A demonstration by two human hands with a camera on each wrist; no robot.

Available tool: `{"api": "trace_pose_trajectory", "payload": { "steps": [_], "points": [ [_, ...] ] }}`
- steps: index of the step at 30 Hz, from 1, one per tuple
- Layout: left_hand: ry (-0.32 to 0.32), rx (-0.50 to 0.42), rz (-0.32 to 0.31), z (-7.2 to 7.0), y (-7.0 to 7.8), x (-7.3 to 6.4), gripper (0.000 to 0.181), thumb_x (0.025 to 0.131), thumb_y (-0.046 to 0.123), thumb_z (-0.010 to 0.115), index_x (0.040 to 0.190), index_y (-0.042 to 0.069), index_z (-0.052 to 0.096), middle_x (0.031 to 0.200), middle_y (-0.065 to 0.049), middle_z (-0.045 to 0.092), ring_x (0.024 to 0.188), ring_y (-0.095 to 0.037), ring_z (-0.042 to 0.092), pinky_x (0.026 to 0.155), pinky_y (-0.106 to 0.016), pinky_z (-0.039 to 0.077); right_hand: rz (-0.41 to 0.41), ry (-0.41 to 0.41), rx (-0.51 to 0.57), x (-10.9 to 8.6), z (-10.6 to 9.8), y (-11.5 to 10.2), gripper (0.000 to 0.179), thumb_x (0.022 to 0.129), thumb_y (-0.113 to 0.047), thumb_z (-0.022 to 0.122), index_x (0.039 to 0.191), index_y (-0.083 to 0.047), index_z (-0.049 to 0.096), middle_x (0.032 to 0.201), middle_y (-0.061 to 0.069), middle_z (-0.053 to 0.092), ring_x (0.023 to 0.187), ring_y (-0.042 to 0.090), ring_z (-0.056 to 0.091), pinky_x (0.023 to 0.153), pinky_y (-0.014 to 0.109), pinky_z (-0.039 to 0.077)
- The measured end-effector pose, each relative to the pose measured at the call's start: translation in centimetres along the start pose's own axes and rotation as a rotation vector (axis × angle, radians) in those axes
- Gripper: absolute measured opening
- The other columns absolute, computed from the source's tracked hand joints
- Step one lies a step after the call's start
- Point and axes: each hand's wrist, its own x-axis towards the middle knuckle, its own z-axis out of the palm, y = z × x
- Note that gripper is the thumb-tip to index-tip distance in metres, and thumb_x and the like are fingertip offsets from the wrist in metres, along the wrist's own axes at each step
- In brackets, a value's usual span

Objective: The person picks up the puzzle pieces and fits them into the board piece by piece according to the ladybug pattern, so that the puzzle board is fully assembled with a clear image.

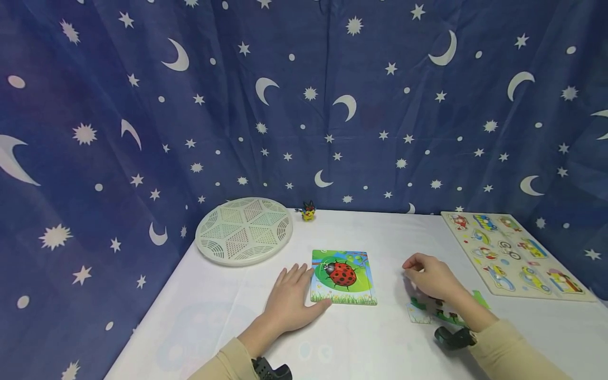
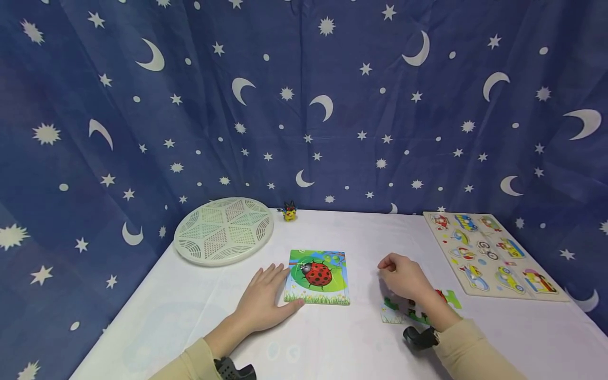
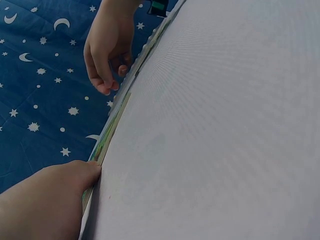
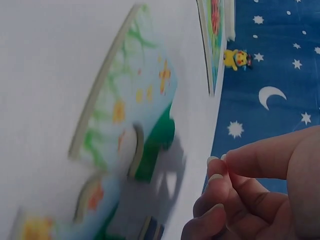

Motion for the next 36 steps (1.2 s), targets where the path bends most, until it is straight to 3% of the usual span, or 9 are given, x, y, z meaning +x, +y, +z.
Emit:
{"api": "trace_pose_trajectory", "payload": {
  "steps": [8, 16, 20, 24, 31, 36],
  "points": [
    [-0.015, -0.003, -0.01, 0.1, 0.0, -0.3, 0.089, 0.091, 0.071, 0.056, 0.151, 0.005, 0.05, 0.156, -0.016, 0.046, 0.148, -0.036, 0.034, 0.122, -0.055, 0.019, 0.038, -0.014, 0.035, -0.6, -1.5, 1.5, 0.022, 0.099, -0.016, 0.063, 0.114, -0.001, 0.065, 0.099, 0.011, 0.064, 0.078, 0.023, 0.057, 0.063, 0.034, 0.049],
    [0.003, -0.013, -0.024, 0.0, -0.2, -0.5, 0.09, 0.092, 0.07, 0.057, 0.152, 0.005, 0.049, 0.156, -0.017, 0.045, 0.148, -0.037, 0.033, 0.123, -0.055, 0.018, 0.0, -0.016, 0.006, -0.3, -3.6, 2.3, 0.022, 0.099, -0.018, 0.063, 0.113, -0.001, 0.068, 0.101, 0.011, 0.066, 0.081, 0.024, 0.057, 0.064, 0.034, 0.048],
    [0.02, -0.013, -0.034, -0.3, -0.3, -0.4, 0.09, 0.091, 0.071, 0.057, 0.152, 0.005, 0.048, 0.156, -0.017, 0.044, 0.148, -0.037, 0.033, 0.123, -0.055, 0.017, -0.033, -0.055, -0.028, -0.2, -4.5, 2.6, 0.019, 0.099, -0.018, 0.064, 0.11, -0.004, 0.07, 0.104, 0.011, 0.067, 0.084, 0.024, 0.057, 0.064, 0.035, 0.047],
    [0.023, -0.016, -0.026, -0.3, -0.3, -0.4, 0.09, 0.091, 0.071, 0.057, 0.151, 0.005, 0.049, 0.156, -0.018, 0.045, 0.148, -0.037, 0.034, 0.123, -0.055, 0.018, -0.005, -0.116, -0.058, -0.7, -5.0, 3.2, 0.019, 0.096, -0.02, 0.069, 0.109, -0.006, 0.071, 0.104, 0.009, 0.067, 0.083, 0.024, 0.057, 0.064, 0.035, 0.046],
    [0.009, -0.02, -0.016, 0.0, -0.2, -0.4, 0.089, 0.091, 0.071, 0.057, 0.152, 0.006, 0.049, 0.156, -0.017, 0.045, 0.148, -0.036, 0.033, 0.123, -0.054, 0.017, 0.031, -0.223, -0.112, -1.7, -5.0, 4.6, 0.047, 0.083, -0.036, 0.085, 0.112, -0.004, 0.067, 0.104, 0.006, 0.065, 0.093, 0.027, 0.057, 0.077, 0.045, 0.052],
    [0.0, -0.008, -0.005, 0.0, 0.0, 0.0, 0.089, 0.091, 0.071, 0.057, 0.152, 0.005, 0.049, 0.157, -0.017, 0.044, 0.149, -0.036, 0.033, 0.123, -0.054, 0.017, 0.047, -0.231, -0.136, -2.1, -4.8, 4.8, 0.058, 0.077, -0.044, 0.089, 0.108, -0.003, 0.062, 0.096, 0.006, 0.058, 0.087, 0.025, 0.053, 0.072, 0.039, 0.047]
  ]
}}
